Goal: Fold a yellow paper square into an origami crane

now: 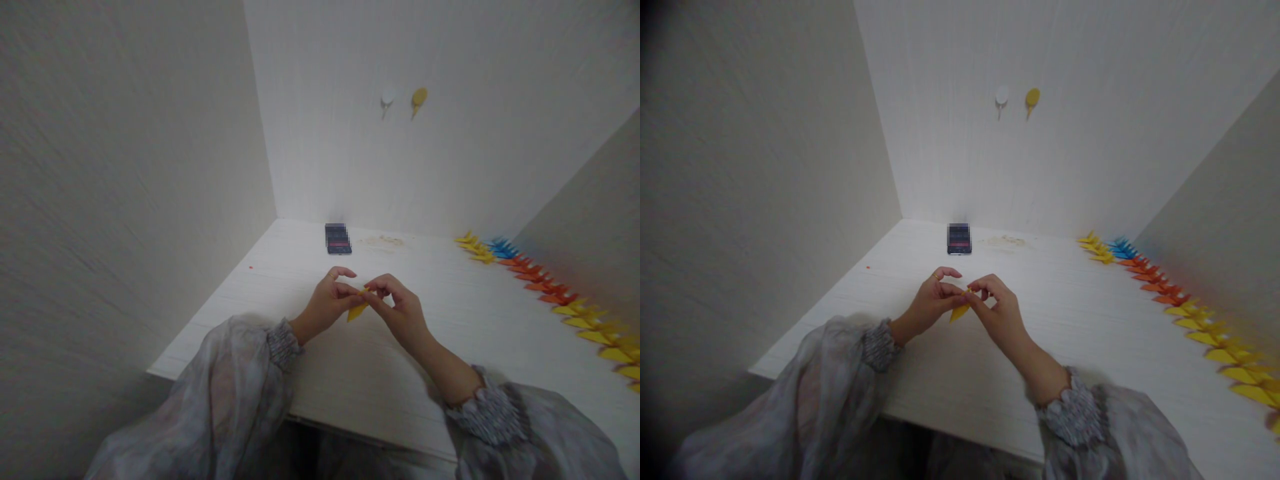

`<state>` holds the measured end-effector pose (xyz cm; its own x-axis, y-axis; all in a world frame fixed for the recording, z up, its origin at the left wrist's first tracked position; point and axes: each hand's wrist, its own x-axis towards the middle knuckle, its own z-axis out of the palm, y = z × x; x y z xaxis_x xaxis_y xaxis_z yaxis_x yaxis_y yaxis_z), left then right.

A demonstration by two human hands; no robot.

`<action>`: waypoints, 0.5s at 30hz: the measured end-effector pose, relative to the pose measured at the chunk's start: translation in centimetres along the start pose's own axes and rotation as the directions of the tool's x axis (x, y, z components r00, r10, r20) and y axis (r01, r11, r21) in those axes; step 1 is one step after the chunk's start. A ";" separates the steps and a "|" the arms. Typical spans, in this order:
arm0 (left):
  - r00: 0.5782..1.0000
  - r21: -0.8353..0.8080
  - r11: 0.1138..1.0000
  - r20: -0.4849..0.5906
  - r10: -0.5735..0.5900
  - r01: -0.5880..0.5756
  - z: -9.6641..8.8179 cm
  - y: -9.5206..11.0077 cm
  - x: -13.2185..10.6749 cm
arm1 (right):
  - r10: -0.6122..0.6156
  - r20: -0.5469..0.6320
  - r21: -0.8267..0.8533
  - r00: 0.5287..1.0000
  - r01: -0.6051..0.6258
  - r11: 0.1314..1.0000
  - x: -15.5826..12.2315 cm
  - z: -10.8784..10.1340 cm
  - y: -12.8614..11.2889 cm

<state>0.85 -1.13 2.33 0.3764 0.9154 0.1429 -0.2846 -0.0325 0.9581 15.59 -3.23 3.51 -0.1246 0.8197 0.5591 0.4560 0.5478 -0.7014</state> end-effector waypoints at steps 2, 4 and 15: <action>1.000 0.011 1.000 0.011 -0.003 0.002 0.0 -0.1 0.0 | -0.001 0.026 0.023 1.000 0.001 1.000 0.0 0.0 0.1; 1.000 0.032 0.999 0.015 0.007 -0.008 -0.1 -0.1 0.0 | 0.011 0.042 0.034 0.999 -0.012 0.999 0.1 0.0 0.2; 0.999 0.084 0.996 0.036 0.031 -0.034 -0.2 -0.4 0.1 | 0.032 0.046 0.105 0.998 -0.037 0.994 0.2 -0.4 0.0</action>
<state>0.84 -0.96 1.90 0.3986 0.8990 0.1816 -0.2223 -0.0974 0.9701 15.94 -3.11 3.79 -0.1506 0.8437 0.5152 0.3655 0.5318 -0.7640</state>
